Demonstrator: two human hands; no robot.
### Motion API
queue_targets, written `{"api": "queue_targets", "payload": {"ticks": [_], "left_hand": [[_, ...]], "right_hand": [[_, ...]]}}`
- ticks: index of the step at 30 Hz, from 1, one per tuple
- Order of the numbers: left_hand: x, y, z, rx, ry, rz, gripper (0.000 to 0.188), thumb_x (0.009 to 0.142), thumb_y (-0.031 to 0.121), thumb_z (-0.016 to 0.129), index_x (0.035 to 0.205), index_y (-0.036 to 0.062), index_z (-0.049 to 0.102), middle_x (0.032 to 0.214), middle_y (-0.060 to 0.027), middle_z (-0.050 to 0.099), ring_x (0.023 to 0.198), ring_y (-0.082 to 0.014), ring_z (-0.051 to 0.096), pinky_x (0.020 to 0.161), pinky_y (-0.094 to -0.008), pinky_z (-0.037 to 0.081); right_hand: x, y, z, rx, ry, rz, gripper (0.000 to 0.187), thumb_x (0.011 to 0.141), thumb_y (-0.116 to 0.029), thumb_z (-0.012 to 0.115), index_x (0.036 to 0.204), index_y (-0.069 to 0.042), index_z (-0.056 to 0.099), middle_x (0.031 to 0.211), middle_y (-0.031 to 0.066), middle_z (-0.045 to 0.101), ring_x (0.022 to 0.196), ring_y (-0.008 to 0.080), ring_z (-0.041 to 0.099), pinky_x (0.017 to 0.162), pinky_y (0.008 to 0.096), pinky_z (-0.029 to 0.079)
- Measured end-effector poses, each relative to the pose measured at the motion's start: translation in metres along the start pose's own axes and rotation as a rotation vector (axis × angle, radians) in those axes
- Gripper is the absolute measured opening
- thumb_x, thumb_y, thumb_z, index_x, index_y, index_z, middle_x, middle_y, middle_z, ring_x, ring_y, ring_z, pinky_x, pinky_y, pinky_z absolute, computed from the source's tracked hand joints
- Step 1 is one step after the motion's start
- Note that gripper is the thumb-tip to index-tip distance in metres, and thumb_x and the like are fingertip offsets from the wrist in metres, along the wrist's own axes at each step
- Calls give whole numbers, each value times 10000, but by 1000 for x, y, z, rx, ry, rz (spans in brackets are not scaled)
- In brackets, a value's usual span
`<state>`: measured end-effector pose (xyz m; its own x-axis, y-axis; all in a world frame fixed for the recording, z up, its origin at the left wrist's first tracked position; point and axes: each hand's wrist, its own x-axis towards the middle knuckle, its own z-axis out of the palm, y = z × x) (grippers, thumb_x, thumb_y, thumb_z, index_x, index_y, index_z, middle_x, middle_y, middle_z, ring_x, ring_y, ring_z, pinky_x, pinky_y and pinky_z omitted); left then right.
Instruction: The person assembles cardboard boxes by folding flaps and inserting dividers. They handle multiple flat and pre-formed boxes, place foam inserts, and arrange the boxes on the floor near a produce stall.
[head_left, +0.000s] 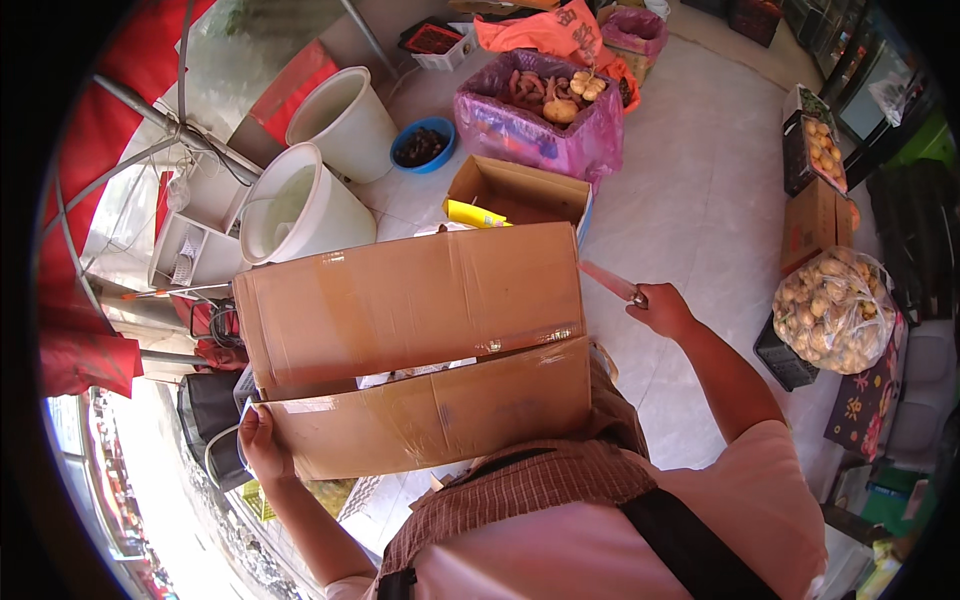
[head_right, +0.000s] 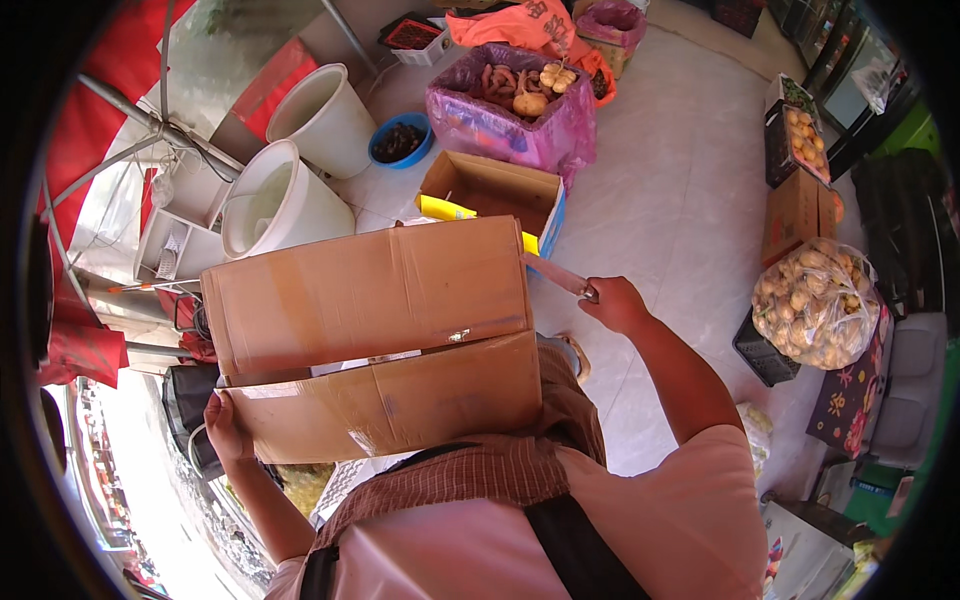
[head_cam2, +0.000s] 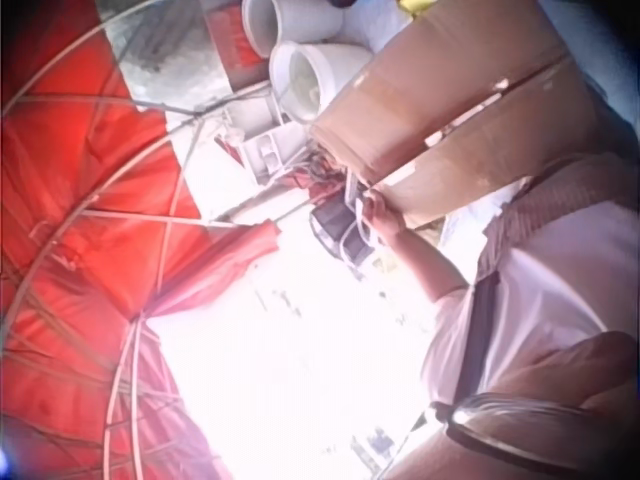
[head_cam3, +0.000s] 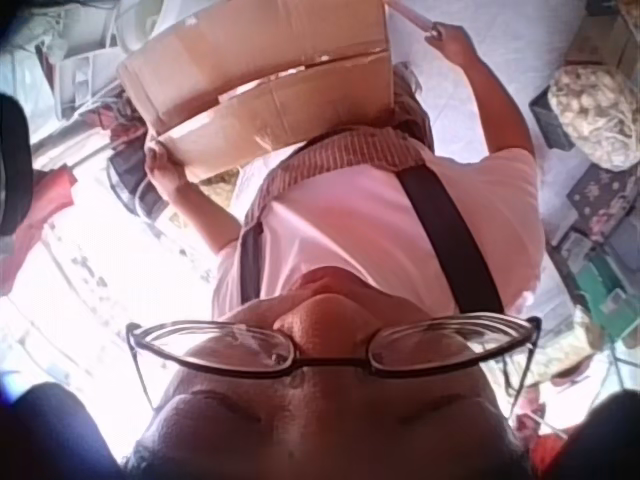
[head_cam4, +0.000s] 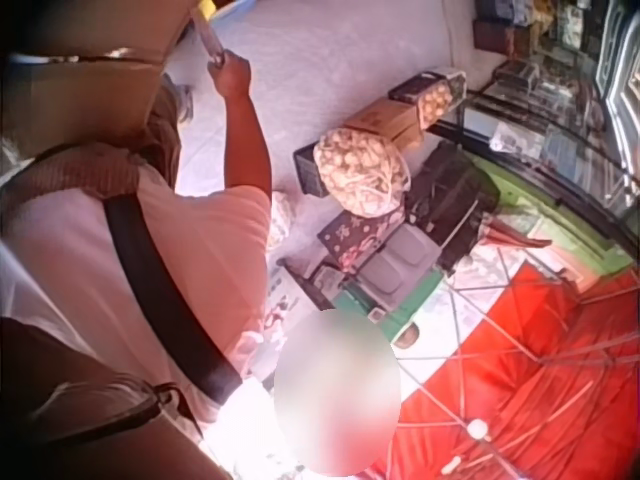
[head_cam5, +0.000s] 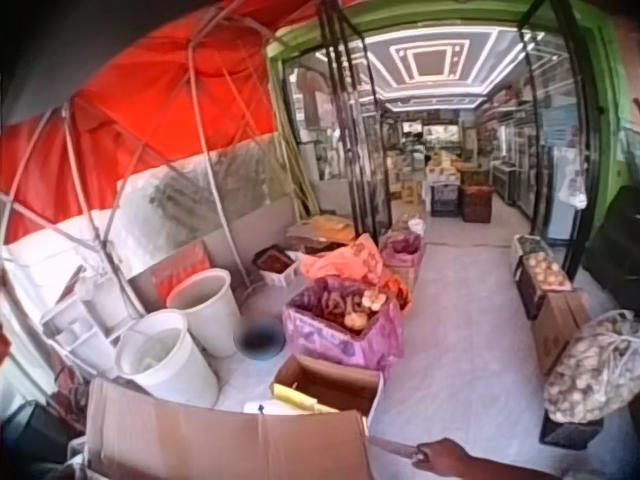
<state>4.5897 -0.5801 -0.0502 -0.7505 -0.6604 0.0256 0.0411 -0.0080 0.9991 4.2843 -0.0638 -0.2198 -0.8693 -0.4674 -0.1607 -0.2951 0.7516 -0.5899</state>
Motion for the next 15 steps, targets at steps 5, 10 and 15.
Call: {"api": "queue_targets", "payload": {"ticks": [5,10,15], "left_hand": [[8,-14,-3,5,-24,-55,168,945,142,500,963,13,606,910,-44,648,820,-101,581,776,-251,449],[6,-19,-4,1,-35,-19,143,941,130,506,919,23,597,878,-24,632,790,-91,556,762,-245,438],[-4,-12,19,96,-59,163,165,936,171,532,911,19,589,830,3,599,749,-72,505,724,-231,404]], "right_hand": [[-13,14,29,9,-113,-7,225,756,-243,668,848,-46,607,740,152,622,710,337,605,636,408,472],[-69,44,85,-375,-553,-302,203,768,-248,635,920,-114,612,804,129,641,787,330,614,677,424,483],[-108,68,100,-252,-315,-44,186,776,-243,637,880,-94,595,785,122,623,802,316,611,685,422,478]]}}
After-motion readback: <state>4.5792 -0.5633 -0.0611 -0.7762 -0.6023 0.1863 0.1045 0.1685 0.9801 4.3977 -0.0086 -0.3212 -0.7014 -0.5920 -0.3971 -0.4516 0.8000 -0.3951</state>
